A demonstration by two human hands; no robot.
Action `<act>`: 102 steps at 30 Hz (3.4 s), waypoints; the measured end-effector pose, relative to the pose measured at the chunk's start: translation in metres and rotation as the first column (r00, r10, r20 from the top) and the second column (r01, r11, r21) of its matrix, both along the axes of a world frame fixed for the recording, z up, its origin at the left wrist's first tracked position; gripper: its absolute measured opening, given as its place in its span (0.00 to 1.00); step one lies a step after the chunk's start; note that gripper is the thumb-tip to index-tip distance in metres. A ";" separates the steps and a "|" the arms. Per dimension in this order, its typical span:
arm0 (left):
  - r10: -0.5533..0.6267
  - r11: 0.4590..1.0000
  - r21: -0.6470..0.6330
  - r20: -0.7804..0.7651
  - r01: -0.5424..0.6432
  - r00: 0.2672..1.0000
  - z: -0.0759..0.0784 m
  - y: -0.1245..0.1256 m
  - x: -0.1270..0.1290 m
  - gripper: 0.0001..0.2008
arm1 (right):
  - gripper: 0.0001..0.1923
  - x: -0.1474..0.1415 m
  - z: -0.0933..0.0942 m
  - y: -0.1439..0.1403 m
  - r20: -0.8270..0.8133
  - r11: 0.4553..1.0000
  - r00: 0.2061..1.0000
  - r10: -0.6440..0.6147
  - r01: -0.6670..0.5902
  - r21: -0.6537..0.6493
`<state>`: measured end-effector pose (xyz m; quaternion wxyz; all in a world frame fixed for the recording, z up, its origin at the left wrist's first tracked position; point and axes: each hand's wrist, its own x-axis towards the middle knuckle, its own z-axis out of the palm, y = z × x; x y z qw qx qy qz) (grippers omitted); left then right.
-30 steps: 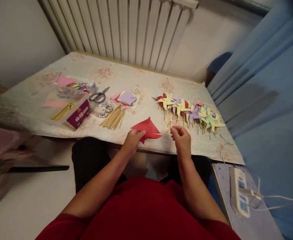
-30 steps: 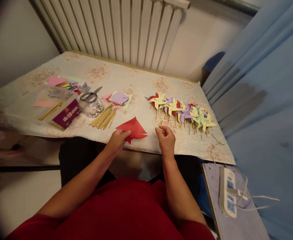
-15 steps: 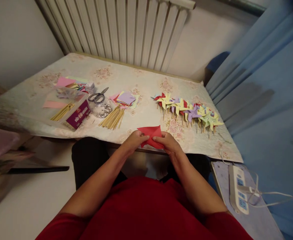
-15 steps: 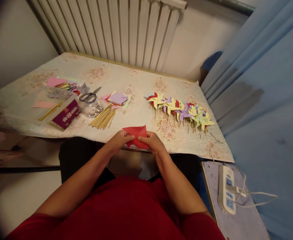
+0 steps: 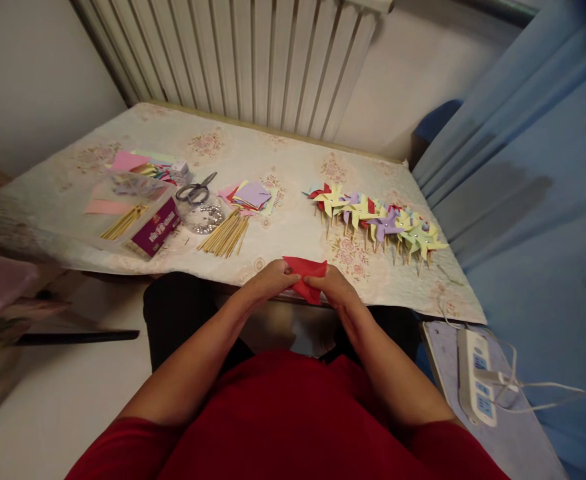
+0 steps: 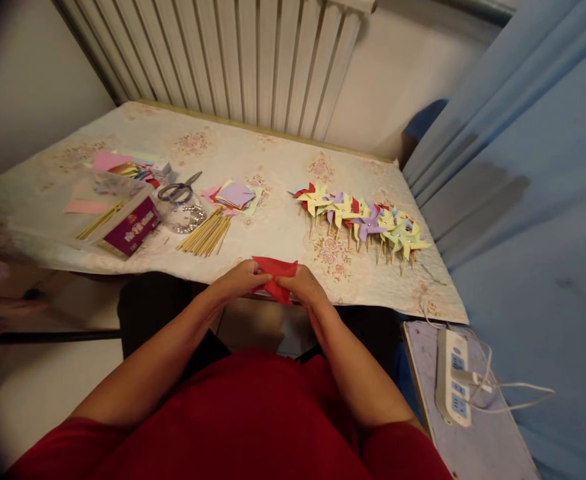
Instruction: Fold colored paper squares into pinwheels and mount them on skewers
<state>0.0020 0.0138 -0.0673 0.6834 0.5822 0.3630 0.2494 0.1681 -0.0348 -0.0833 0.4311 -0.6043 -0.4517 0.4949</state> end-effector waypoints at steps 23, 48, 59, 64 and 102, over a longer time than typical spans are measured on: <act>0.483 0.846 -0.451 0.428 -0.283 0.763 -0.029 -0.024 0.030 0.13 | 0.10 -0.039 -0.011 0.009 -0.402 0.898 0.840 -0.365 0.432 0.087; 0.574 0.807 -0.424 0.402 -0.411 0.713 -0.011 -0.018 0.027 0.09 | 0.11 -0.023 -0.019 -0.021 -0.105 0.838 0.872 -0.478 0.488 0.244; 0.524 0.835 -0.419 0.409 -0.356 0.747 -0.014 -0.021 0.027 0.11 | 0.09 -0.029 -0.020 -0.033 0.327 0.788 0.877 -0.353 0.090 0.610; 0.528 0.836 -0.406 0.413 -0.368 0.743 -0.016 -0.022 0.026 0.11 | 0.07 -0.036 -0.012 -0.026 0.094 0.876 0.945 -0.314 0.250 0.413; 0.478 0.870 -0.331 0.389 -0.365 0.788 -0.024 -0.024 0.031 0.09 | 0.13 -0.042 -0.002 -0.007 -0.082 0.932 0.934 -0.347 0.353 0.077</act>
